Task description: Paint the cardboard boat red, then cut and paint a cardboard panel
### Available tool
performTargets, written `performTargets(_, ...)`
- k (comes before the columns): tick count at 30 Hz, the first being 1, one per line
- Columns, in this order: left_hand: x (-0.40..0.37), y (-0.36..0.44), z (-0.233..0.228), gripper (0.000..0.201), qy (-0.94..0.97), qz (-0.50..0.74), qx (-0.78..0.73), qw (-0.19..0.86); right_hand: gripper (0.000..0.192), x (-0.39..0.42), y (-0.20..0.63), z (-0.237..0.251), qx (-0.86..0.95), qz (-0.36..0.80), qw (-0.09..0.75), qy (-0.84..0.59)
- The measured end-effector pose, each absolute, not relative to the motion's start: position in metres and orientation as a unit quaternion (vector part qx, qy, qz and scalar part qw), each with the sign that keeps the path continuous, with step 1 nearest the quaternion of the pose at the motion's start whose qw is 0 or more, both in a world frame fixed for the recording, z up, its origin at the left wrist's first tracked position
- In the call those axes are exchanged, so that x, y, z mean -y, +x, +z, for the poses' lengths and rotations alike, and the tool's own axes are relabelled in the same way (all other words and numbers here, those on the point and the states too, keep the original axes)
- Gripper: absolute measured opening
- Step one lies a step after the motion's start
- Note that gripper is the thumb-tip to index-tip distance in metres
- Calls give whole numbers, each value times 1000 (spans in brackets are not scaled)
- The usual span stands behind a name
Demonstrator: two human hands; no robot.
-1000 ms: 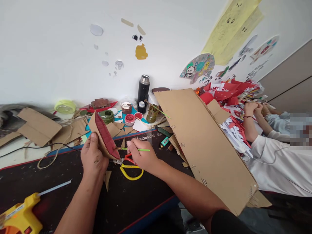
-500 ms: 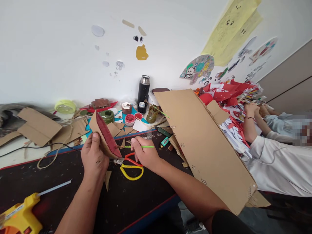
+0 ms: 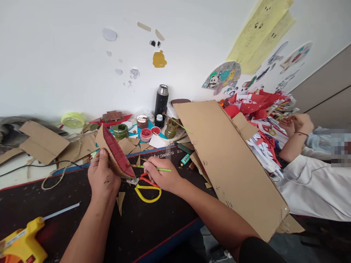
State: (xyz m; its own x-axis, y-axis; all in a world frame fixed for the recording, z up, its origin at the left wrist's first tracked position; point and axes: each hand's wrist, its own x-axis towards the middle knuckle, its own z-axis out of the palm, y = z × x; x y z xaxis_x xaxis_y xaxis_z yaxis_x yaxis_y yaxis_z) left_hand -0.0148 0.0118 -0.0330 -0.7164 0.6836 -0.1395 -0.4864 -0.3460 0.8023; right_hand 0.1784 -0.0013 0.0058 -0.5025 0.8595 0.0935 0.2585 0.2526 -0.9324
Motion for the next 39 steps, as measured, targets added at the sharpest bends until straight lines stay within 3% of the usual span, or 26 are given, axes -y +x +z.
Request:
performTargets(9,-14,-13,-36,49,99,812,-445,365,36,1,180,4,680,526,352,-371)
performTargets(15,-12,-17,-36,42,107,811,-439,372,35,1,180,3,729,471,318,-383)
performTargets(21,-14,-15,-38,39,104,817,-438,361,38,-3,179,6,676,502,374,-389)
performTargets(27,-13,-17,-39,43,103,811,-434,380,37,1,173,5,703,484,356,-380)
performTargets(34,-12,-15,-33,43,93,813,-424,389,41,-5,171,6,674,496,396,-377)
performTargets(39,-13,-15,-33,34,80,820,-419,382,43,-2,170,2,664,517,386,-378)
